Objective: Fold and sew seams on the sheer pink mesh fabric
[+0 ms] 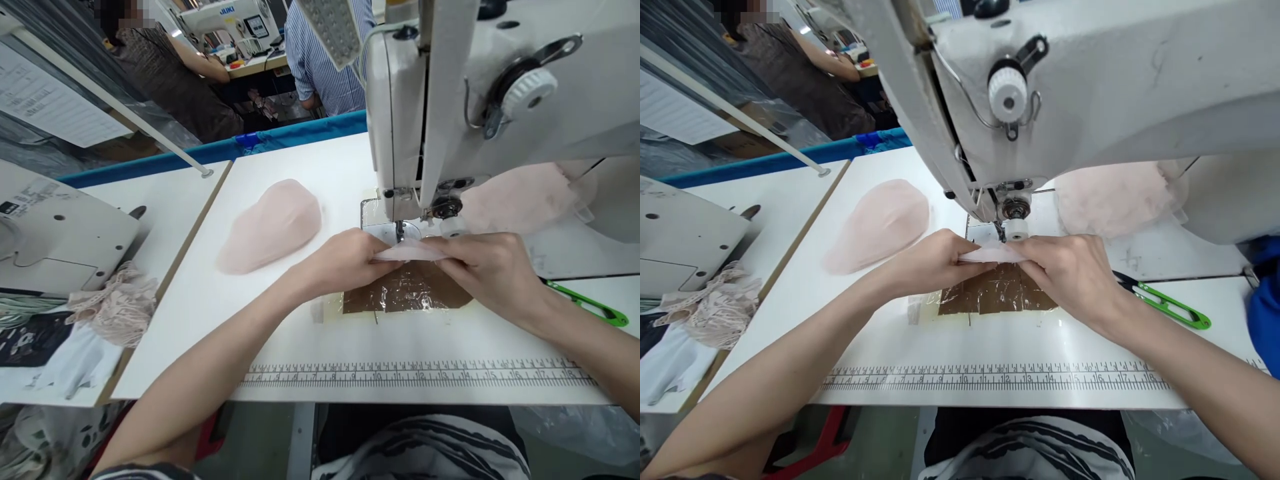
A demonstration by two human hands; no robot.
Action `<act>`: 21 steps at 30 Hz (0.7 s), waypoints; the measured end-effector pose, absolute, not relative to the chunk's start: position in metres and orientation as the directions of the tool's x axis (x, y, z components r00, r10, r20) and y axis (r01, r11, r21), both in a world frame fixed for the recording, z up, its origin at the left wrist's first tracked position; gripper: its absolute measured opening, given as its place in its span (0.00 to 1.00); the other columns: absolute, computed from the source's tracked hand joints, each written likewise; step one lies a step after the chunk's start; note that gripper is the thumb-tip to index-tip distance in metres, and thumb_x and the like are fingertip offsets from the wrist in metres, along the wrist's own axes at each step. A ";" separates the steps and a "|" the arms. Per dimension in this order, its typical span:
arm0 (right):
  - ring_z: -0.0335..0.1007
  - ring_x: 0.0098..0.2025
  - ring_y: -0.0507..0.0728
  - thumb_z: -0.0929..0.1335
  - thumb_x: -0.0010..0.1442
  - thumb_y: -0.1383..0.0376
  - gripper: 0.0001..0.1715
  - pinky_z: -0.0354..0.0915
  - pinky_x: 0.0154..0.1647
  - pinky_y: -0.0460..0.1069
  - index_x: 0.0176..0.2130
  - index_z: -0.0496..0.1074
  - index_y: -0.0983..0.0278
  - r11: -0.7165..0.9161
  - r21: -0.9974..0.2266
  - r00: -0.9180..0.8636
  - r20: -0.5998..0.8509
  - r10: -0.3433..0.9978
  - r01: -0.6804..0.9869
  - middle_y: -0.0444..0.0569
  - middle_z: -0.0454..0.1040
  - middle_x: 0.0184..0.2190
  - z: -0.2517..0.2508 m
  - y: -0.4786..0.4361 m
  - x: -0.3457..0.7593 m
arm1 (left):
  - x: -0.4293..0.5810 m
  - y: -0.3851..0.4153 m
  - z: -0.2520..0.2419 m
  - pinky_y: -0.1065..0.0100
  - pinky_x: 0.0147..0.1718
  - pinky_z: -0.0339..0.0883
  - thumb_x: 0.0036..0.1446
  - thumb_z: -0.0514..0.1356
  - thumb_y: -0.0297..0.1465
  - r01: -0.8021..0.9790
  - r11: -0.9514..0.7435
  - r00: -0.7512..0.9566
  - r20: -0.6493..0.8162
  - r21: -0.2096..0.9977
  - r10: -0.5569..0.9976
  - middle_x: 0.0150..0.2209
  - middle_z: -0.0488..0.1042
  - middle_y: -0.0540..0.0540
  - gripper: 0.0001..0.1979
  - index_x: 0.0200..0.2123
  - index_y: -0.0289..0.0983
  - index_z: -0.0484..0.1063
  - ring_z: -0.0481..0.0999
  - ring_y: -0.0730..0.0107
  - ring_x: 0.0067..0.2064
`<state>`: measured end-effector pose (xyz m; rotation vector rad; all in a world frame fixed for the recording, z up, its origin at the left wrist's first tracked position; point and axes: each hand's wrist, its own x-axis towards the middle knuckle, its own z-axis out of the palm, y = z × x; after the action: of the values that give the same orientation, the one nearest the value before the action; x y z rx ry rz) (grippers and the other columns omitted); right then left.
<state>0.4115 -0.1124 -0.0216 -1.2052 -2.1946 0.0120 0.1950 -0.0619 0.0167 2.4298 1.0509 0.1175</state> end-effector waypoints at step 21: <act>0.67 0.48 0.58 0.61 0.61 0.74 0.13 0.58 0.51 0.55 0.36 0.74 0.65 0.790 -0.140 -0.684 0.425 0.593 0.597 0.45 0.77 0.40 -0.017 -0.123 0.407 | 0.183 -0.113 -0.021 0.58 0.47 0.65 0.65 0.51 0.26 0.458 -0.885 0.842 0.359 -0.084 0.402 0.53 0.70 0.40 0.13 0.50 0.35 0.71 0.67 0.58 0.55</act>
<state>0.4068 -0.1228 -0.0166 -0.8922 -2.5240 -0.0133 0.1826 -0.1131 -0.0205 3.1748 0.7469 0.5581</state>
